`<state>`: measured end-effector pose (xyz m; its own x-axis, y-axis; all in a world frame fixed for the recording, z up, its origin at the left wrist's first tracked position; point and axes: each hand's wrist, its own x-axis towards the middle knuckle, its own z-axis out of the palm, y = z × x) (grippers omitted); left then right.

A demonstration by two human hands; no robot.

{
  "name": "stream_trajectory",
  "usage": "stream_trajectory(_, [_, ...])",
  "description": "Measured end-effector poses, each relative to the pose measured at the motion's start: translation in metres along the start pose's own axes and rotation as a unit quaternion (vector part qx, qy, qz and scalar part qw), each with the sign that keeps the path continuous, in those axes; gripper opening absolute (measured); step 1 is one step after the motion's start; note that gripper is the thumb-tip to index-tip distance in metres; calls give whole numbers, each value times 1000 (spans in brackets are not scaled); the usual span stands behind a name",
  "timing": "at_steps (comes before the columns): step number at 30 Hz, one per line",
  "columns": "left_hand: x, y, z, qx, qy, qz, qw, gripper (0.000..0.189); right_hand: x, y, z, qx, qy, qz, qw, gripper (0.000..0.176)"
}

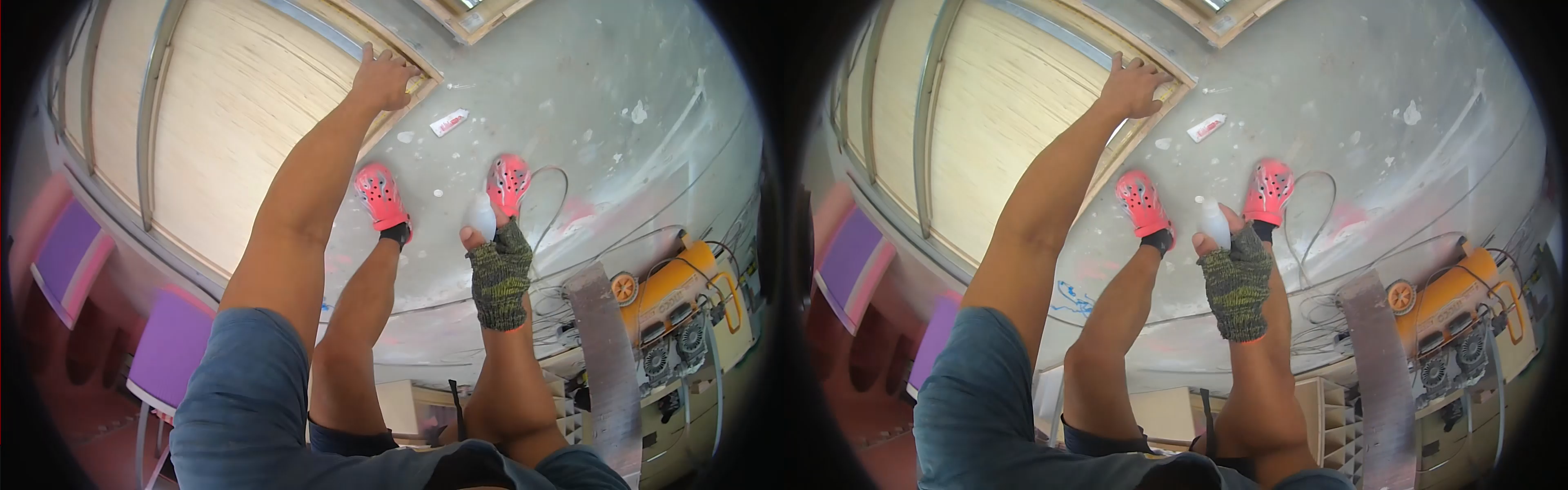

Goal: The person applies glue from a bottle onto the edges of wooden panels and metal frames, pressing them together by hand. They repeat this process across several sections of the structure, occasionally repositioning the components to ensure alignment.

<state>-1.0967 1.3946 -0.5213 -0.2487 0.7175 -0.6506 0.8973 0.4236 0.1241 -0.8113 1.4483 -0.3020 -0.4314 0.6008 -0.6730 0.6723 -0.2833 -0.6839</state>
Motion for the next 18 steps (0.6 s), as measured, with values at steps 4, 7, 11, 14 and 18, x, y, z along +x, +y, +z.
stream_trajectory(4, [3, 2, -7, 23, -49, 2, 999, 63, 12, -6, -11, 30, -21, 12, 999, 45])
stream_trajectory(7, [3, 1, -3, 23, -40, 21, 999, 66, 14, -7, -20, 26, 3, 30, 999, 45])
stream_trajectory(11, [3, 4, -6, 34, -43, 19, 998, 65, 15, -3, -27, 29, 0, -11, 1000, 48])
stream_trajectory(14, [4, 5, -7, 37, -50, 16, 998, 67, 17, -5, -29, 29, 10, -25, 999, 49])
stream_trajectory(18, [6, 7, -11, 39, -66, 7, 997, 70, 20, -7, -35, 10, 29, -56, 998, 49])
